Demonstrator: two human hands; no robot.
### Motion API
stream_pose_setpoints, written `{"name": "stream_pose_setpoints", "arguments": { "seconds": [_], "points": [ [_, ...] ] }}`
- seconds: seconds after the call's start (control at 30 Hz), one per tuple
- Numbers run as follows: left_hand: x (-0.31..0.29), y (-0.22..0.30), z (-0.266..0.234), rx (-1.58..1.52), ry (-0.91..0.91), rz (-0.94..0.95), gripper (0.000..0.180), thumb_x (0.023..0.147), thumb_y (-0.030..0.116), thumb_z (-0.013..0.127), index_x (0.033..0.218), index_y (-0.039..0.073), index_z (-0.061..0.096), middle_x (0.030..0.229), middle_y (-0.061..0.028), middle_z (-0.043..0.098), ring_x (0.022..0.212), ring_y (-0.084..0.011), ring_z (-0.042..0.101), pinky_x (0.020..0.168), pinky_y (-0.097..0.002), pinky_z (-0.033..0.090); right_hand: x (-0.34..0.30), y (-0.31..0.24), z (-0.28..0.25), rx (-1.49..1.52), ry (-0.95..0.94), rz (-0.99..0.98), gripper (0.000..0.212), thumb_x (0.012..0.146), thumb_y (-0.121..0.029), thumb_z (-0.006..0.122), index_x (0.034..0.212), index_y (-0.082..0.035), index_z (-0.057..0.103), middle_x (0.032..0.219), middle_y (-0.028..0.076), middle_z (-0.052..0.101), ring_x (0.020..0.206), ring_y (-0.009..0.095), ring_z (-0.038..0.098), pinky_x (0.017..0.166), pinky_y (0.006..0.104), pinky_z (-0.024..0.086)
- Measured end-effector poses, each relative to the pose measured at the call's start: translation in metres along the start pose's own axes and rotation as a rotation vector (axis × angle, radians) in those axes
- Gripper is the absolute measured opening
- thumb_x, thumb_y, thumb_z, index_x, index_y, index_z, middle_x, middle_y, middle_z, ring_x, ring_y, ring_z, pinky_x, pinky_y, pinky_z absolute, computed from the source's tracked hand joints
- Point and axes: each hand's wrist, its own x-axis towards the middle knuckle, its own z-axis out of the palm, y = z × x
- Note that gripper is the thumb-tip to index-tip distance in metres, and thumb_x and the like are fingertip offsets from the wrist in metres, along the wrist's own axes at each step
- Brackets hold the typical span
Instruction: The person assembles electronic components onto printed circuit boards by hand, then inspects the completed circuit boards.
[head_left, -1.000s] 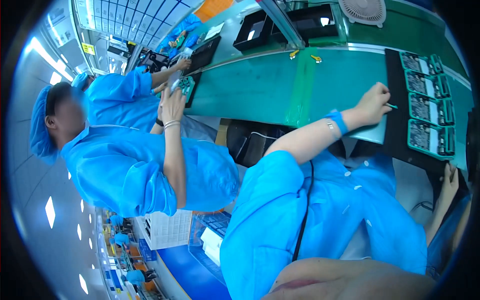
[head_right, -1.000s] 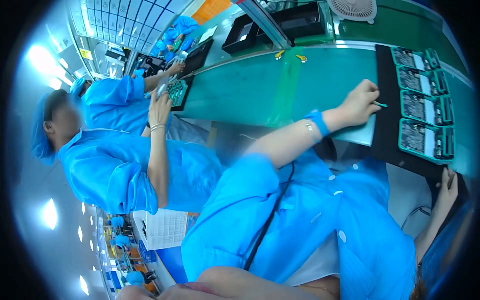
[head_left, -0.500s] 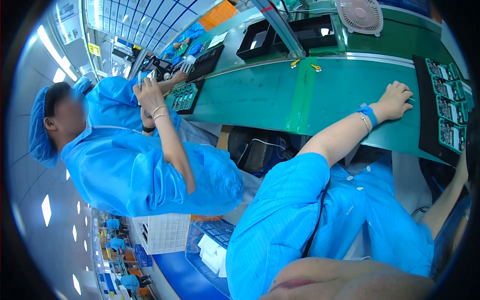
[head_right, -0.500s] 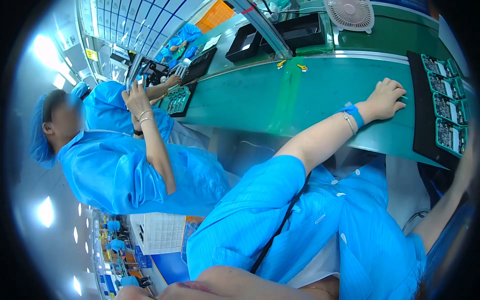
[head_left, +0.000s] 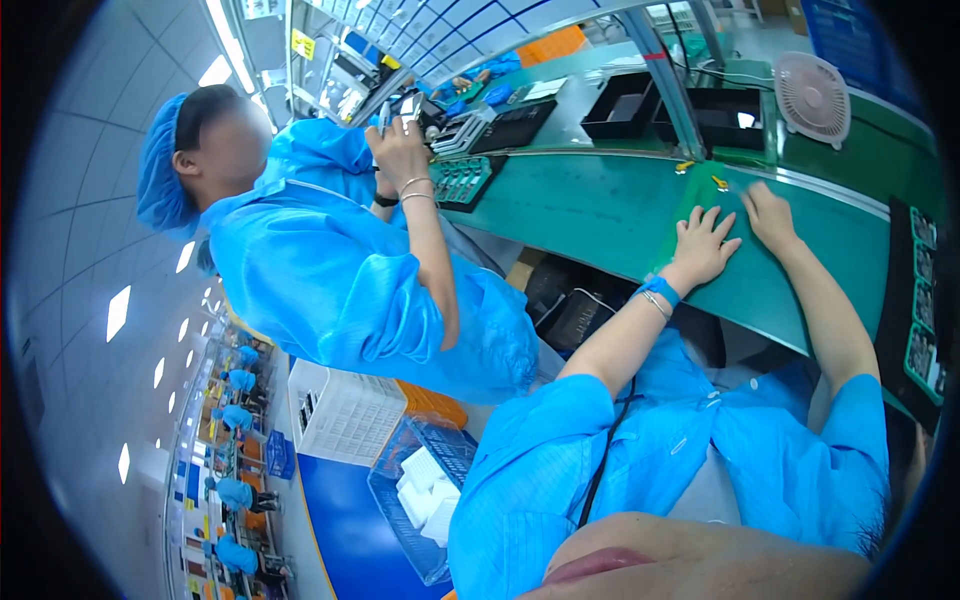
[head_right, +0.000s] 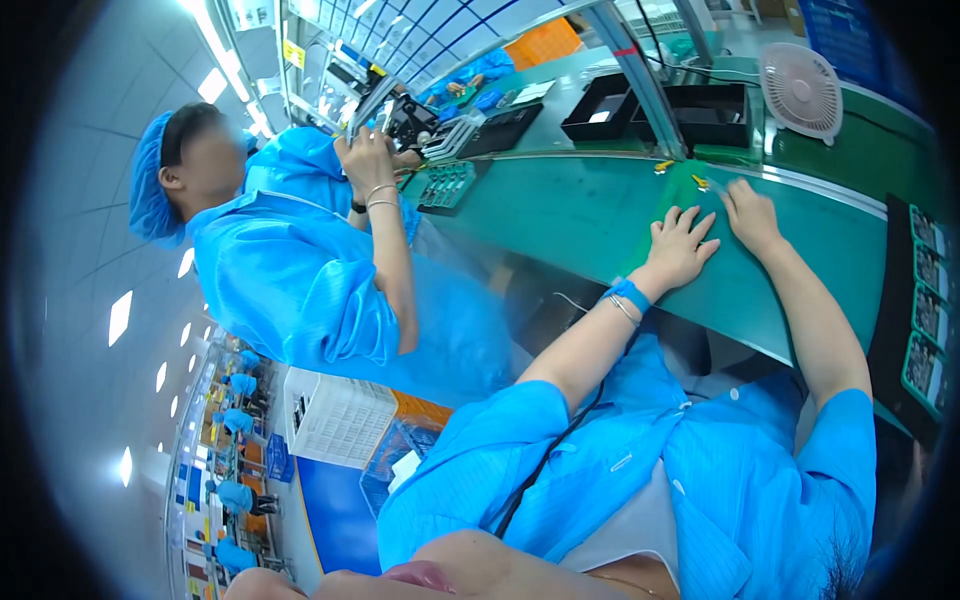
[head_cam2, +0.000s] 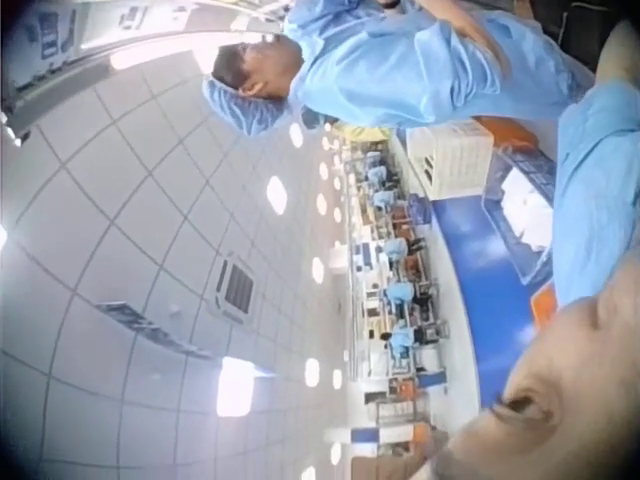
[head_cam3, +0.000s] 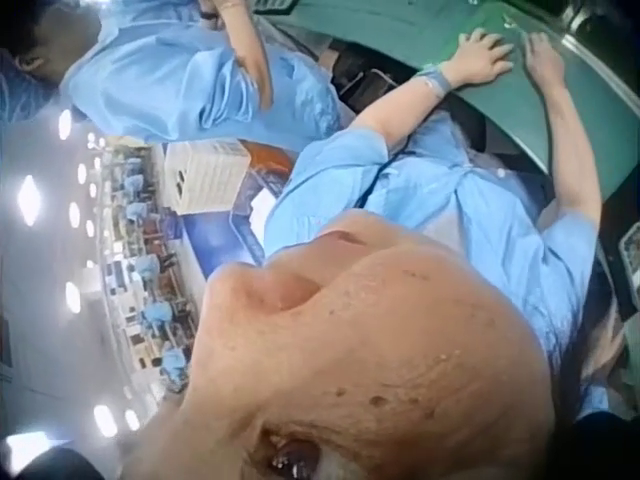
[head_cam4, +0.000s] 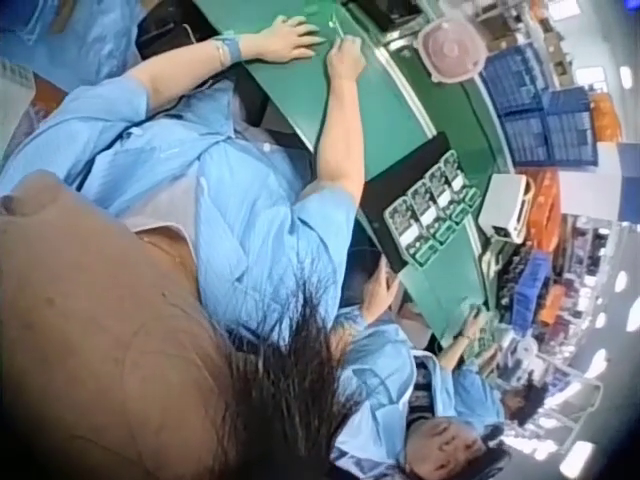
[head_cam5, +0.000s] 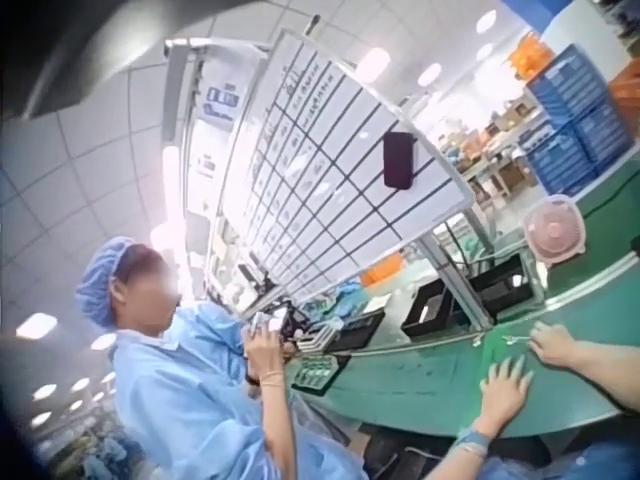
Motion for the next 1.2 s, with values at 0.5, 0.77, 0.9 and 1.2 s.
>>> {"name": "stream_pose_setpoints", "arguments": {
  "seconds": [0.5,0.77,0.9,1.2],
  "points": [
    [0.074,-0.061,0.056,-0.007,-0.136,-0.032,0.063,0.099,0.045,0.046,0.149,0.006,0.047,0.159,-0.0219,0.037,0.145,-0.0493,0.029,0.115,-0.0600,0.024,0.016,0.019,0.069,0.160,-0.096,0.260,0.031,0.094,-0.037,0.063,0.091,-0.007,0.067,0.088,0.011,0.067,0.083,0.033,0.067,0.070,0.0429,0.050],
    [0.100,-0.071,0.065,-0.005,0.034,0.041,0.059,0.095,0.038,0.052,0.139,-0.002,0.052,0.145,-0.0239,0.047,0.139,-0.0468,0.034,0.106,-0.0562,0.031,0.081,0.020,0.093,0.233,-0.106,0.449,0.038,0.088,-0.043,0.070,0.089,-0.005,0.065,0.082,0.012,0.070,0.077,0.030,0.068,0.067,0.0407,0.049],
    [0.100,-0.079,0.065,0.006,0.030,0.041,0.059,0.095,0.038,0.052,0.138,-0.003,0.053,0.144,-0.0250,0.048,0.138,-0.0478,0.036,0.108,-0.0568,0.030,0.079,0.022,0.098,0.274,-0.082,0.383,0.035,0.087,-0.039,0.072,0.088,-0.005,0.064,0.081,0.011,0.067,0.076,0.029,0.066,0.067,0.0404,0.048],
    [0.103,-0.076,0.071,0.025,0.036,0.016,0.059,0.096,0.036,0.052,0.140,-0.003,0.050,0.144,-0.0249,0.049,0.140,-0.0488,0.035,0.109,-0.0592,0.030,0.078,0.019,0.083,0.207,-0.131,0.283,0.027,0.088,-0.030,0.070,0.092,-0.004,0.065,0.090,0.013,0.064,0.083,0.034,0.064,0.070,0.0421,0.049]
  ]
}}
